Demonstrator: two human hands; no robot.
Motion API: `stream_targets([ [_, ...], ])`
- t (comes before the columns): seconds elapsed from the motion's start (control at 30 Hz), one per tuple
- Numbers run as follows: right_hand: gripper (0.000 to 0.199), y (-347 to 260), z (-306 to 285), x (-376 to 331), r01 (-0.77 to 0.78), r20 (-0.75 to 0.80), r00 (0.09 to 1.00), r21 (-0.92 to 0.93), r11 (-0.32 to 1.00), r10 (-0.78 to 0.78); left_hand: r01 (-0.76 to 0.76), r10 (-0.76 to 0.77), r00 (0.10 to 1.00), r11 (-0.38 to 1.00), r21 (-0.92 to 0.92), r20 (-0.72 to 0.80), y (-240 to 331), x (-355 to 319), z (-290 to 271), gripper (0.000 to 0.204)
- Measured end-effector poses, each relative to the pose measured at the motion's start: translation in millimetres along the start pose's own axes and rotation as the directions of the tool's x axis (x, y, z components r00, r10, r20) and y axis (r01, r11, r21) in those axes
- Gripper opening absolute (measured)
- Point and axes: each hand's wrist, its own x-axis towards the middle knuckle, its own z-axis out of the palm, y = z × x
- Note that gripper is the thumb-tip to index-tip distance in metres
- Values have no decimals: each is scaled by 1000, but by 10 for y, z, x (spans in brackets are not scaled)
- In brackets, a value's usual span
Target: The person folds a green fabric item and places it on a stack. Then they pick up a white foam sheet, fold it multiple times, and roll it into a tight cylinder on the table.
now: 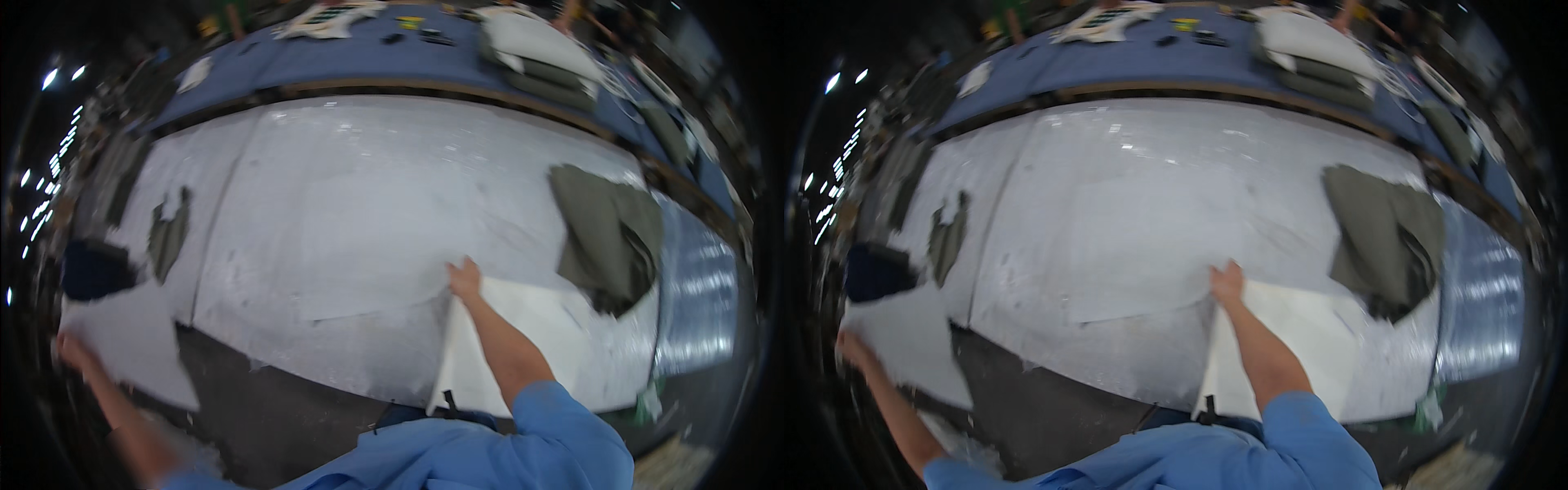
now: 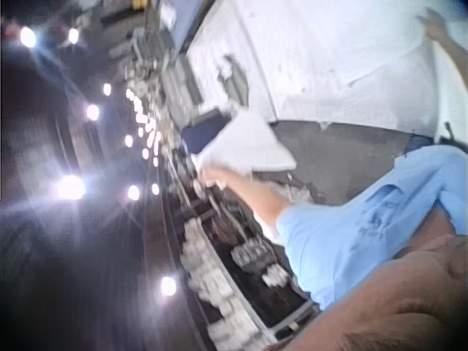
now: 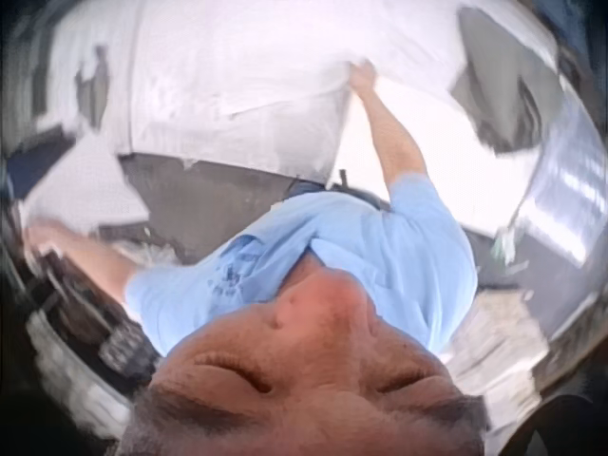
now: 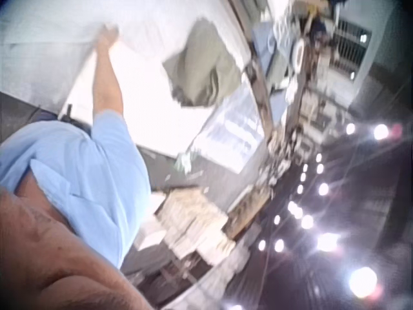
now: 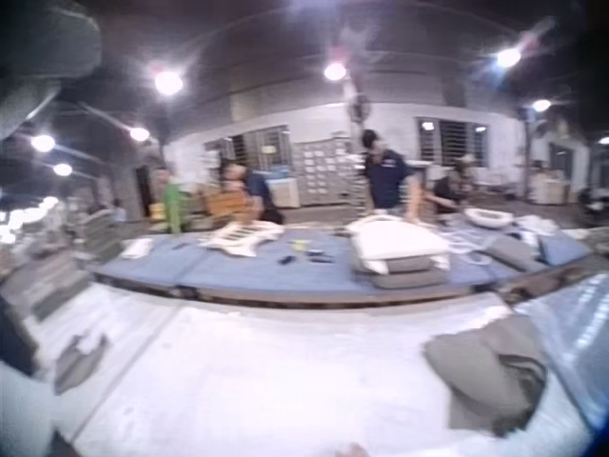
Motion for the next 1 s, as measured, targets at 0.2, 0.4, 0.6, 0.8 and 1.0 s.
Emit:
stream_targets([
  [0.2,52,289,-479,-1287,356,44,926,237,904,-376,-163,216,973,887,431,-78,102,-872,-1171,46],
  [0.4,28,1687,-1338,-2351,425,106,887,192,885,-449,-200,183,979,821,534,85,-82,-1698,-1798,41],
  [0.6,29,2282,-1816,-2419,298,279,895,210,931,-349,-416,268,902,754,509,339,-155,-2324,-2322,26],
  [0.8,50,1515,-1558,-2493,568,496,611,268,778,-617,-109,27,905,980,169,425,495,-3181,-2083,11],
  [1.0,94,743,-1107,-3282,784,503,190,439,438,-843,219,-152,867,972,-89,474,1106,-3433,-2775,5],
])
